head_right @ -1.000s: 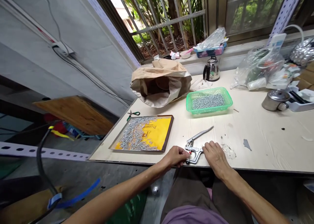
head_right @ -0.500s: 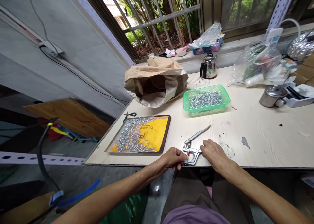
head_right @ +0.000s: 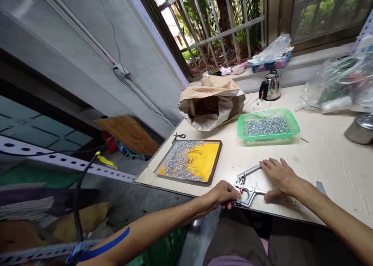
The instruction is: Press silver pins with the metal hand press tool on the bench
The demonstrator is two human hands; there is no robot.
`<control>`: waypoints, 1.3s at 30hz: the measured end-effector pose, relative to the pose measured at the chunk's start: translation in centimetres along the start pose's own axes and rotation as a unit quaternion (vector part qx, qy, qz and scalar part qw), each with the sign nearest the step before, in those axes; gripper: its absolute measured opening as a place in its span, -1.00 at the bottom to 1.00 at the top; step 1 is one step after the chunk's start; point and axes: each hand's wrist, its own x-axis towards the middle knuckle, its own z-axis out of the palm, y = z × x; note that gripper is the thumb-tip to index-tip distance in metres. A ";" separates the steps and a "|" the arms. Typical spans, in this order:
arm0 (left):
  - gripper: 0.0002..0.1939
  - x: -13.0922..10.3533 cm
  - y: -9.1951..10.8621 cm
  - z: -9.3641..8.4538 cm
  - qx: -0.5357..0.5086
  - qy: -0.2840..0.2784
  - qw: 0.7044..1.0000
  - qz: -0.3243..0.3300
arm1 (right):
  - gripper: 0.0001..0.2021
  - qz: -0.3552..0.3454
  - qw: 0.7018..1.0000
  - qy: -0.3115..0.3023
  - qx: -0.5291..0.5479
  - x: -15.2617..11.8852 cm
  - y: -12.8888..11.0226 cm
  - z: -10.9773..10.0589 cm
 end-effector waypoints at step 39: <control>-0.83 3.3 3.6 3.9 0.537 0.073 0.733 0.412 | -0.96 0.072 0.990 0.115 -0.030 -4.6 -4.8 -0.7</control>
